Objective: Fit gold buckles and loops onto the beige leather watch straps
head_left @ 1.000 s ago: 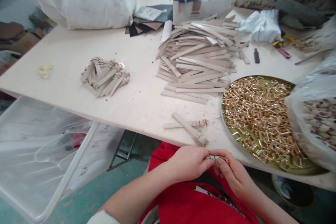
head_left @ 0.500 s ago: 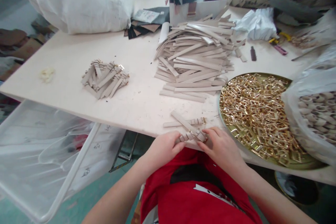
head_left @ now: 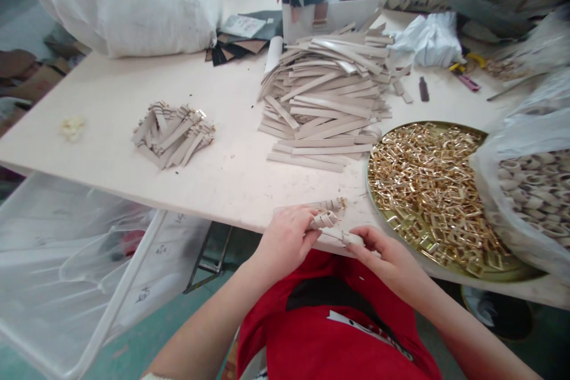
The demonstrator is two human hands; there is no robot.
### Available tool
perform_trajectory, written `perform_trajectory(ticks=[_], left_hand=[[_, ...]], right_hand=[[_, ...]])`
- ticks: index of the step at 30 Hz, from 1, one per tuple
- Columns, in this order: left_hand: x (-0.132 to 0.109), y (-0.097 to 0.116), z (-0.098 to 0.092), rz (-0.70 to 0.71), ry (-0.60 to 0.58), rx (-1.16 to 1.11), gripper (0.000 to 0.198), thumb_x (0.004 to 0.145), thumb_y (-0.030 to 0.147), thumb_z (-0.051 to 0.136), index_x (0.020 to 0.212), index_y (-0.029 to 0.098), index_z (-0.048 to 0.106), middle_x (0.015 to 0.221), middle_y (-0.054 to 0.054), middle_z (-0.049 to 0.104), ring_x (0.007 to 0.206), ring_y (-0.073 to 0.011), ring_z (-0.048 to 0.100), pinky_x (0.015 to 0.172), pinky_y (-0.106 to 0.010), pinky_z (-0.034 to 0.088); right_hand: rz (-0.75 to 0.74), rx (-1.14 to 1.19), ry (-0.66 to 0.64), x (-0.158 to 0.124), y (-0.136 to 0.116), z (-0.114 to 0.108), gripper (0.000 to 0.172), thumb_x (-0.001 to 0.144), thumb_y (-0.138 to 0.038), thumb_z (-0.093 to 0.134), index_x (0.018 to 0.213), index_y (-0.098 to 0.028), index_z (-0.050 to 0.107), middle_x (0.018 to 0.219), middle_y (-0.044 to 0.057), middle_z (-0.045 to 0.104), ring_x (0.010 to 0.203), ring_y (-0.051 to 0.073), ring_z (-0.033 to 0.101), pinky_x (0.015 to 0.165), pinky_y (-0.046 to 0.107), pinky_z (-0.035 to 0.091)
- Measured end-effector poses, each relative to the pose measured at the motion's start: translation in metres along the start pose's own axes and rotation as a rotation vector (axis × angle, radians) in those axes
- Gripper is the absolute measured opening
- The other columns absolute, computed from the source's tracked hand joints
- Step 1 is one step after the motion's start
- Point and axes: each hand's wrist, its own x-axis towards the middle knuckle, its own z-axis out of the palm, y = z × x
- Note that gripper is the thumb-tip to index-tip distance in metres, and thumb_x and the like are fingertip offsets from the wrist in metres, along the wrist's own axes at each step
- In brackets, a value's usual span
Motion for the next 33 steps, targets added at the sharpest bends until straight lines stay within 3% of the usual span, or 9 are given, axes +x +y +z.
perform_trajectory(ticks=[4,7,9,14,22,33], left_hand=[[-0.004,0.010,0.008,-0.198,-0.220,-0.215,0.015,0.082,0.030,0.045,0.085,0.017,0.052,0.078,-0.005,0.062,0.070,-0.0175,0.058,0.066,-0.029,0.045],[-0.008,0.014,0.018,-0.391,-0.328,-0.615,0.016,0.081,0.029,0.042,0.091,0.017,0.047,0.069,0.000,0.059,0.049,-0.0095,0.052,0.049,-0.021,0.041],[-0.011,0.015,0.024,-0.510,-0.358,-0.835,0.017,0.081,0.027,0.042,0.093,0.016,0.046,0.069,0.000,0.058,0.045,-0.0075,0.051,0.044,-0.018,0.038],[-0.013,0.019,0.032,-0.635,-0.377,-1.143,0.021,0.078,0.023,0.048,0.097,0.016,0.050,0.084,-0.005,0.063,0.064,-0.0092,0.061,0.056,-0.019,0.045],[-0.016,0.022,0.037,-0.686,-0.323,-1.361,0.025,0.070,0.017,0.057,0.095,0.014,0.055,0.089,-0.008,0.064,0.076,-0.0138,0.062,0.068,-0.025,0.046],[-0.014,0.024,0.042,-0.710,-0.314,-1.443,0.026,0.070,0.013,0.055,0.095,0.014,0.055,0.094,-0.009,0.063,0.080,-0.0149,0.060,0.069,-0.026,0.047]], right_hand=[[0.095,0.148,-0.054,0.001,-0.001,-0.004,0.041,0.086,-0.049,0.031,0.065,-0.020,0.052,0.058,0.001,0.055,0.057,0.016,0.052,0.056,0.028,0.040],[0.168,0.308,-0.044,0.005,0.003,-0.002,0.044,0.081,-0.057,0.036,0.074,-0.019,0.055,0.058,0.001,0.056,0.056,0.016,0.051,0.053,0.028,0.040],[0.190,0.384,-0.030,0.007,0.005,0.001,0.042,0.077,-0.058,0.044,0.085,-0.019,0.056,0.060,0.000,0.055,0.057,0.015,0.050,0.053,0.026,0.040],[0.236,0.516,-0.009,0.011,0.007,0.006,0.033,0.076,-0.052,0.052,0.080,-0.019,0.056,0.062,-0.002,0.050,0.056,0.012,0.045,0.051,0.024,0.037],[0.228,0.602,0.119,0.020,0.009,0.010,0.038,0.070,-0.054,0.058,0.087,-0.020,0.055,0.057,-0.005,0.046,0.048,0.009,0.038,0.044,0.022,0.033],[0.188,0.606,0.120,0.021,0.020,0.013,0.032,0.074,-0.050,0.056,0.087,-0.020,0.056,0.058,-0.005,0.047,0.048,0.008,0.039,0.045,0.021,0.035]])
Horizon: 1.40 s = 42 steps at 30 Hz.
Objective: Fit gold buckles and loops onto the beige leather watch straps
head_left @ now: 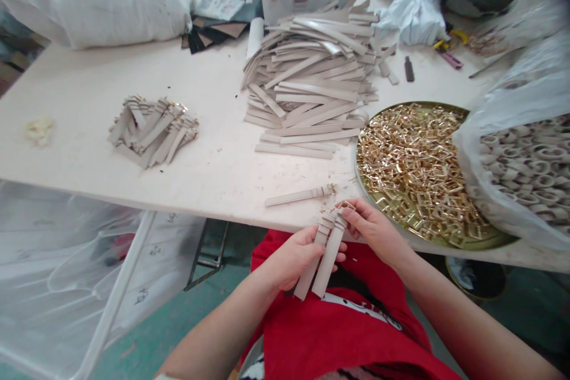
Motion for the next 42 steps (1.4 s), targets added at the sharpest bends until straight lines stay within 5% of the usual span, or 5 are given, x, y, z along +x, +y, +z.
perform_trajectory(ticks=[42], left_hand=[[0.0073,-0.0076,0.0039,0.020,-0.062,-0.088,0.026,0.072,0.013,0.055,0.098,0.014,0.055,0.097,-0.011,0.064,0.084,-0.0185,0.062,0.074,-0.031,0.048]], right_hand=[[-0.024,-0.005,-0.021,-0.0033,-0.0001,-0.0036,0.031,0.075,-0.048,0.055,0.089,-0.020,0.059,0.065,-0.003,0.051,0.052,0.010,0.043,0.048,0.023,0.037]])
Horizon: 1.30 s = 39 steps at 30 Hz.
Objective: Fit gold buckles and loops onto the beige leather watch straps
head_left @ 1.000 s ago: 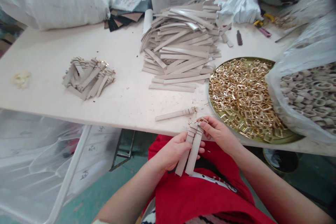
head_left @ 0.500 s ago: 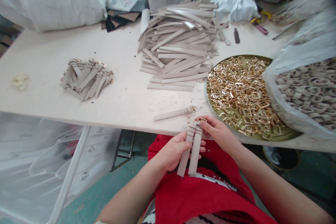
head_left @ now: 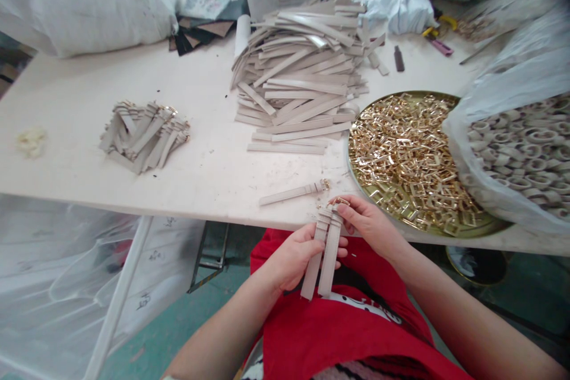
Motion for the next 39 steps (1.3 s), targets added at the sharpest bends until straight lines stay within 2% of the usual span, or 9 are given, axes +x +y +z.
perform_trajectory(ticks=[18,23,28,39], left_hand=[[0.0003,0.0010,0.0017,-0.031,0.003,-0.065,0.031,0.068,0.006,0.053,0.097,0.013,0.057,0.098,-0.012,0.064,0.087,-0.0201,0.061,0.071,-0.031,0.049],[-0.0022,0.0037,0.0031,-0.045,0.010,-0.077,0.039,0.064,0.002,0.049,0.101,0.012,0.056,0.102,-0.013,0.063,0.091,-0.0217,0.060,0.075,-0.034,0.049],[-0.0037,0.0046,0.0005,-0.046,-0.020,-0.090,0.047,0.061,-0.001,0.048,0.105,0.013,0.055,0.106,-0.013,0.062,0.096,-0.0231,0.059,0.079,-0.037,0.048],[-0.0032,0.0031,-0.0014,-0.034,-0.060,-0.110,0.048,0.061,-0.003,0.046,0.106,0.013,0.054,0.106,-0.014,0.061,0.096,-0.0236,0.059,0.080,-0.038,0.047]], right_hand=[[0.007,0.009,0.017,0.0003,0.0020,-0.0004,0.032,0.074,-0.048,0.057,0.089,-0.020,0.060,0.072,-0.001,0.056,0.054,0.010,0.044,0.050,0.023,0.038],[0.002,0.006,0.011,-0.0004,0.0005,-0.0004,0.031,0.075,-0.047,0.056,0.089,-0.020,0.060,0.071,-0.001,0.056,0.056,0.011,0.045,0.050,0.023,0.039],[-0.024,0.003,0.015,-0.0001,0.0017,-0.0014,0.028,0.076,-0.044,0.057,0.089,-0.020,0.061,0.074,-0.001,0.058,0.060,0.011,0.048,0.054,0.023,0.040],[-0.016,-0.023,0.003,-0.0004,0.0001,-0.0008,0.030,0.076,-0.045,0.055,0.090,-0.019,0.060,0.069,-0.002,0.055,0.056,0.011,0.045,0.051,0.023,0.039]])
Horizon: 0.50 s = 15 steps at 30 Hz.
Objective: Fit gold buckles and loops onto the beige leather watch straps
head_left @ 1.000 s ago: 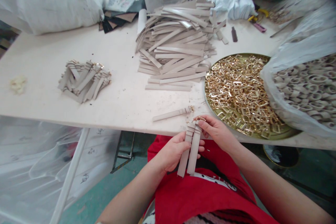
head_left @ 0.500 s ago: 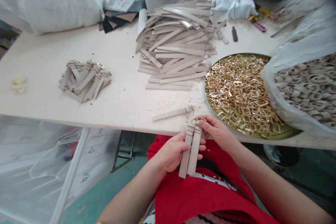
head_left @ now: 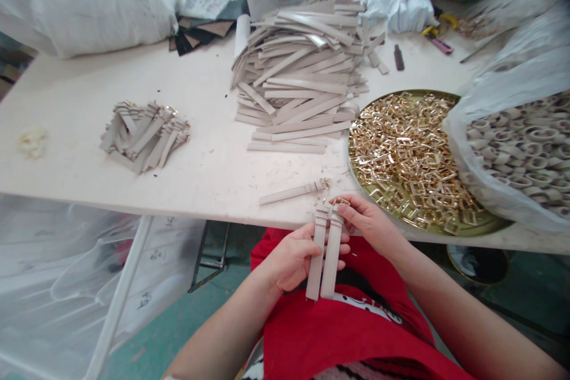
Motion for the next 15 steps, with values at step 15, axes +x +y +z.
perform_trajectory(ticks=[15], left_hand=[[0.0035,-0.0056,-0.0079,0.015,-0.084,-0.082,0.047,0.063,-0.004,0.042,0.105,0.010,0.056,0.109,-0.015,0.060,0.097,-0.0241,0.059,0.082,-0.042,0.046]], right_hand=[[-0.034,-0.025,-0.015,-0.0011,0.0030,-0.0016,0.027,0.077,-0.043,0.055,0.090,-0.019,0.061,0.076,0.000,0.061,0.062,0.012,0.051,0.054,0.023,0.041]])
